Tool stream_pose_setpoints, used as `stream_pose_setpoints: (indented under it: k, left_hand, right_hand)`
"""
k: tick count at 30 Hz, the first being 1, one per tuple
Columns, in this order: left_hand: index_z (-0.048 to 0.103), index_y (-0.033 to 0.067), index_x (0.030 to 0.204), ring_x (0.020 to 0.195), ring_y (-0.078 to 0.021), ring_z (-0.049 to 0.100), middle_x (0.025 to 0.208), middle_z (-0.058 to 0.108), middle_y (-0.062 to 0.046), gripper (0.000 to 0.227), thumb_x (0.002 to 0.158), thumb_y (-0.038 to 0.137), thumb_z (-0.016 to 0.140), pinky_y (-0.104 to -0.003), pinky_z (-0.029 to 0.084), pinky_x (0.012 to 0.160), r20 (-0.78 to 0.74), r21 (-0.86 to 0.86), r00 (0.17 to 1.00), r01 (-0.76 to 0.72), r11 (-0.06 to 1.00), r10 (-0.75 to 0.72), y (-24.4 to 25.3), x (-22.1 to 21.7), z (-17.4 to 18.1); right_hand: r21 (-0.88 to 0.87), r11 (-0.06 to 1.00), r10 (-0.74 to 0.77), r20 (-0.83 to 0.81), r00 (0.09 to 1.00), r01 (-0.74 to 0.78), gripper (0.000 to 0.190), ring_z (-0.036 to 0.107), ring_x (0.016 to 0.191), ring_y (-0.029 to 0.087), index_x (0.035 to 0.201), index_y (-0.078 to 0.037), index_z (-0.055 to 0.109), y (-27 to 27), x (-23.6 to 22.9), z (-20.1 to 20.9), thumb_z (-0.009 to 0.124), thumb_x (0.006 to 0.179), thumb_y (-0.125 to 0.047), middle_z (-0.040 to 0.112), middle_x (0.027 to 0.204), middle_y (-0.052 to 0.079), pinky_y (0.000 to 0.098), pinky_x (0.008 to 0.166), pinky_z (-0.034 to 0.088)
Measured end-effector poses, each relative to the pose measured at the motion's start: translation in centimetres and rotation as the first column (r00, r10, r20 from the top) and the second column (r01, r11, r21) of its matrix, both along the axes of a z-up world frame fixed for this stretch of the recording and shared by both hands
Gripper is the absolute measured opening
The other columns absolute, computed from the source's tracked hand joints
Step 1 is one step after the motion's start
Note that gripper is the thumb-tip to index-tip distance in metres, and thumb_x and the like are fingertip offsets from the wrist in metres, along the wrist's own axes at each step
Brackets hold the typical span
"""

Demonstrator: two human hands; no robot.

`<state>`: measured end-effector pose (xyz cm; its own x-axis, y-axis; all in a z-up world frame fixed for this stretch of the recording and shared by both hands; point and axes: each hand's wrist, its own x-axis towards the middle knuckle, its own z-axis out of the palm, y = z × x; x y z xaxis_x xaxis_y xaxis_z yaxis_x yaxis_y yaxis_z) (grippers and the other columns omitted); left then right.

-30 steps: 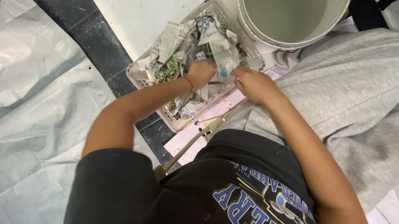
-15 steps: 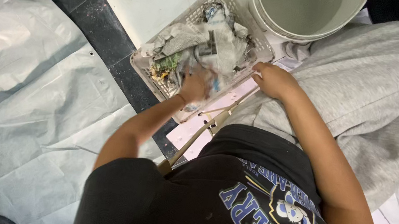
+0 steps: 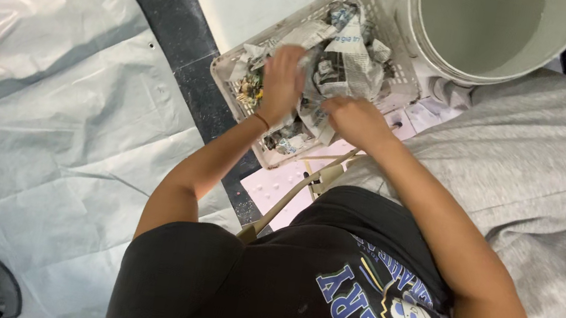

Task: The person sits on the floor and wraps small items, including a mug and a glass, with newspaper. They fold the paper around each item, place the wrapped bundle on a shelf, and repeat the process with additional items.

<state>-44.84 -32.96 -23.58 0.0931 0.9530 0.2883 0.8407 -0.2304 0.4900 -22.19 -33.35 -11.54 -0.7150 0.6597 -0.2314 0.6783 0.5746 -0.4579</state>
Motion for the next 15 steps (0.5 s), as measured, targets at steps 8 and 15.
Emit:
stream_pose_setpoints:
  k: [8, 15]
  left_hand:
    - [0.068, 0.0037, 0.122, 0.099, -0.0324, 0.068, 0.098, 0.073, -0.018, 0.031, 0.093, 0.012, 0.071, -0.048, 0.052, 0.089, -0.298, -0.536, 0.955, -0.161, 0.829, -0.007, 2.9, -6.0, -4.1]
    - [0.046, -0.0008, 0.149, 0.124, -0.0294, 0.067, 0.14, 0.065, -0.015, 0.071, 0.095, 0.026, 0.084, -0.043, 0.053, 0.11, 0.752, -0.343, 0.659, 0.401, 0.85, -0.008, 7.6, -1.5, 10.7]
  right_hand:
    - [-0.166, 0.93, -0.317, 0.094, 0.944, 0.328, 0.026, 0.069, 0.104, 0.036, 0.123, -0.012, 0.069, 1.2, 5.7, 2.8, 0.059, 0.099, -0.017, 0.071, 0.123, 0.013, 0.0481, 0.09, 0.054]
    - [-0.661, 0.611, -0.748, -0.299, 0.593, 0.436, 0.053, 0.053, 0.13, 0.024, 0.144, -0.003, 0.046, 2.2, 5.9, 6.7, 0.064, 0.102, -0.031, 0.054, 0.143, 0.012, 0.0409, 0.104, 0.045]
